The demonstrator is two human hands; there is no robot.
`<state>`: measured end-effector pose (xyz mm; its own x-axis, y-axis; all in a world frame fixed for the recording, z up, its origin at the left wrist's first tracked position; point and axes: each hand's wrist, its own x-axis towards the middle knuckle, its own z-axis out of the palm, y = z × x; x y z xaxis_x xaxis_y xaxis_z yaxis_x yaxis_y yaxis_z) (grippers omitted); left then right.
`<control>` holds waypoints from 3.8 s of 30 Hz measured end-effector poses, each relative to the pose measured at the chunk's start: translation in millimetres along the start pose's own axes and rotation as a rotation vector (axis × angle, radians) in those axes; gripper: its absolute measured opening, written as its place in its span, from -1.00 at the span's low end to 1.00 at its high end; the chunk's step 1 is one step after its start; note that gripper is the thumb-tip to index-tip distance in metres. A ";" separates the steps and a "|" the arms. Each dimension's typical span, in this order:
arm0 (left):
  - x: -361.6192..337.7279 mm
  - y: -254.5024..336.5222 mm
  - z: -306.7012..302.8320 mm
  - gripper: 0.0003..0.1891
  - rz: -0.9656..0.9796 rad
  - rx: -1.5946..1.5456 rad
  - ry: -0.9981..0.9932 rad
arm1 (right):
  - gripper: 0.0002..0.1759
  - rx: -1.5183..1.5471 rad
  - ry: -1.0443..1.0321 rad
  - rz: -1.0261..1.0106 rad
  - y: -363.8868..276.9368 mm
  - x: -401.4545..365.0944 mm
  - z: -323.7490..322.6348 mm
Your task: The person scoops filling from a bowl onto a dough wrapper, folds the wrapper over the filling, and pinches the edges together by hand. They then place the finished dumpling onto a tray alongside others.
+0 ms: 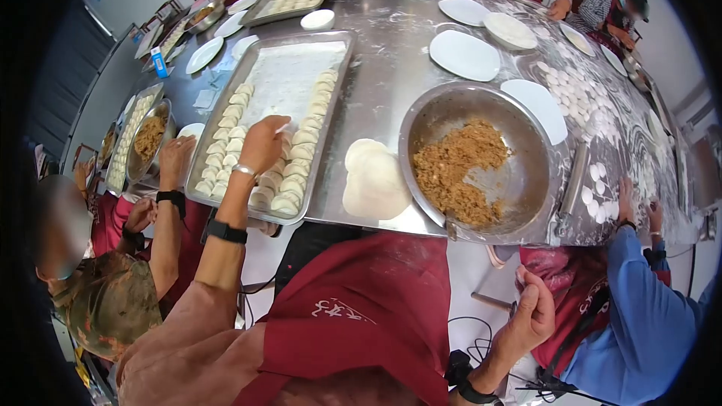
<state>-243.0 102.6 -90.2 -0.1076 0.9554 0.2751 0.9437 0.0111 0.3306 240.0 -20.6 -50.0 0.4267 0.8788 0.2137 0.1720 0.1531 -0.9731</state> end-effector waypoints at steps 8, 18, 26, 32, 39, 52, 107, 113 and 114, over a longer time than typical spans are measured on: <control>-48.4 155.8 9.5 -0.68 0.357 -0.309 0.034 | -0.79 0.009 -0.090 -0.009 2.3 -4.6 16.8; -59.3 172.9 46.5 -0.92 0.402 -0.151 0.203 | -0.79 0.004 -0.090 -0.021 -0.6 -8.2 12.3; -65.6 182.9 55.9 -0.95 0.401 -0.143 0.213 | -0.78 -0.238 -0.134 -0.195 -17.3 -6.9 32.7; -68.6 184.1 51.2 -0.84 0.291 -0.355 0.225 | -0.76 -0.428 -0.320 -0.534 -40.2 -1.5 64.3; -87.7 182.4 13.6 -0.91 -0.175 -1.194 -0.091 | -0.81 -0.276 -0.345 -0.525 -49.8 -20.1 76.4; -113.4 204.6 -18.7 -0.74 -0.354 -1.618 -0.542 | -0.66 0.150 -0.489 0.377 -44.3 -40.0 92.9; -139.7 199.6 -8.4 -0.45 -0.527 -1.898 -0.943 | -0.61 -0.550 -0.363 -0.517 -13.1 10.3 83.7; -143.7 203.0 -1.4 -0.45 -0.540 -1.906 -0.983 | -0.75 -0.526 -0.356 -0.579 -6.9 14.4 90.0; -144.8 203.1 -1.3 -0.44 -0.567 -1.912 -0.964 | -0.78 -0.507 -0.355 -0.570 -6.6 13.4 89.8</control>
<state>-36.1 -33.8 -61.7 0.5302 0.7770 -0.3393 -0.5274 0.6156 0.5855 164.8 30.7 -48.4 -0.1362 0.8316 0.5384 0.6905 0.4694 -0.5504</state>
